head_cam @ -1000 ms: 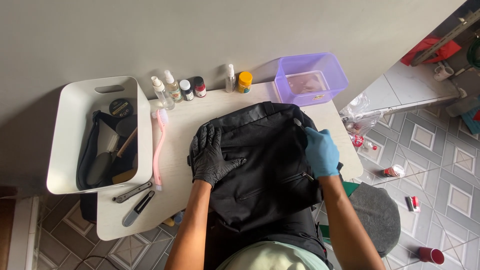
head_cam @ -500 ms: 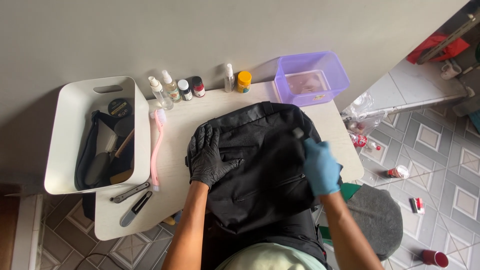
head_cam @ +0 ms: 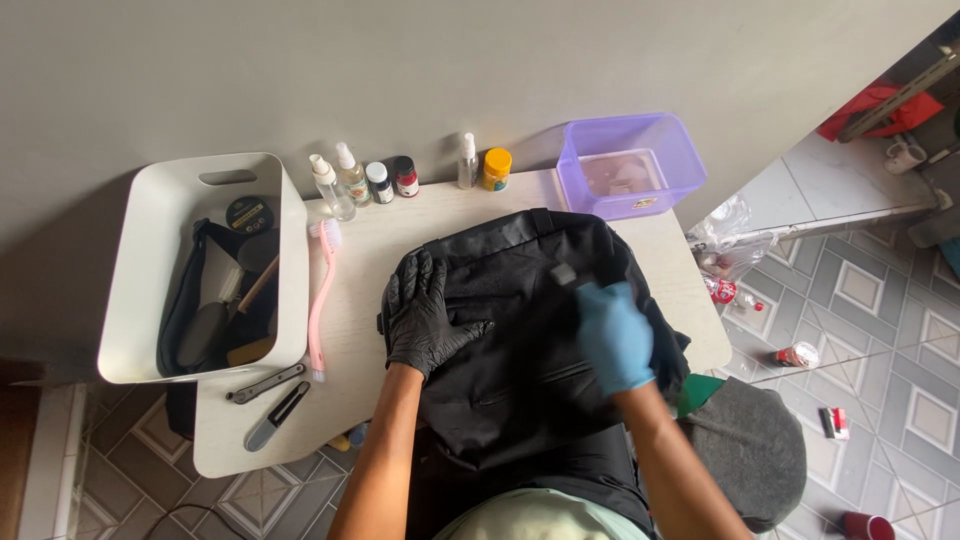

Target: Cleaning a black backpack using a brush, cleaning solution, and a cloth.

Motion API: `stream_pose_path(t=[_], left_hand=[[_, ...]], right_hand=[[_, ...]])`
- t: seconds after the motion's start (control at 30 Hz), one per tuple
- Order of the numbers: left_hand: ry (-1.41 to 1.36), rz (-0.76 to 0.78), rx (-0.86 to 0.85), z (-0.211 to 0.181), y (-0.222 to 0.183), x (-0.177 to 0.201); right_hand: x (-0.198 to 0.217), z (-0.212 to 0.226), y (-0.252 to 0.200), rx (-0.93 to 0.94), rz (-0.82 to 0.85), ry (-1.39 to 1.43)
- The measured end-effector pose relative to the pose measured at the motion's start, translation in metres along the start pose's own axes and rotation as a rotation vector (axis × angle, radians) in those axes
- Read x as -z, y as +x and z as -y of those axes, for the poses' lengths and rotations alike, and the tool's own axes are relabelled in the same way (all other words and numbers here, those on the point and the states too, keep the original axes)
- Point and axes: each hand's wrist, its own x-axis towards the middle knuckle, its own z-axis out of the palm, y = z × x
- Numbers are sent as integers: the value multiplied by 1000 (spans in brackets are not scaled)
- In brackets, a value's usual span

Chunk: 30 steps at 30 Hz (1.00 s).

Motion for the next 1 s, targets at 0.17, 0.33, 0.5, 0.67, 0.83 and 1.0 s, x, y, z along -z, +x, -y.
stream_pose_path(t=[0.17,0.33,0.5,0.67,0.83,1.0], left_hand=[[51,-23,-26,24,9,-35],[68,17,-13,17,5,-26],[118,20,-34,23,8,-30],[72,-21,-29,21,8,-36],[-80,1,0,0,-7,6],[104,10,-14,9,2,-10]], right_hand=[[-26,34,-38,267,252,155],[-23,-32,47,-76,-23,146],[-23,7,20,147,-38,-51],[-10,54,-29,293,184,137],[-4,-9,38,162,-139,-4],[-13,11,31,95,-198,-57]])
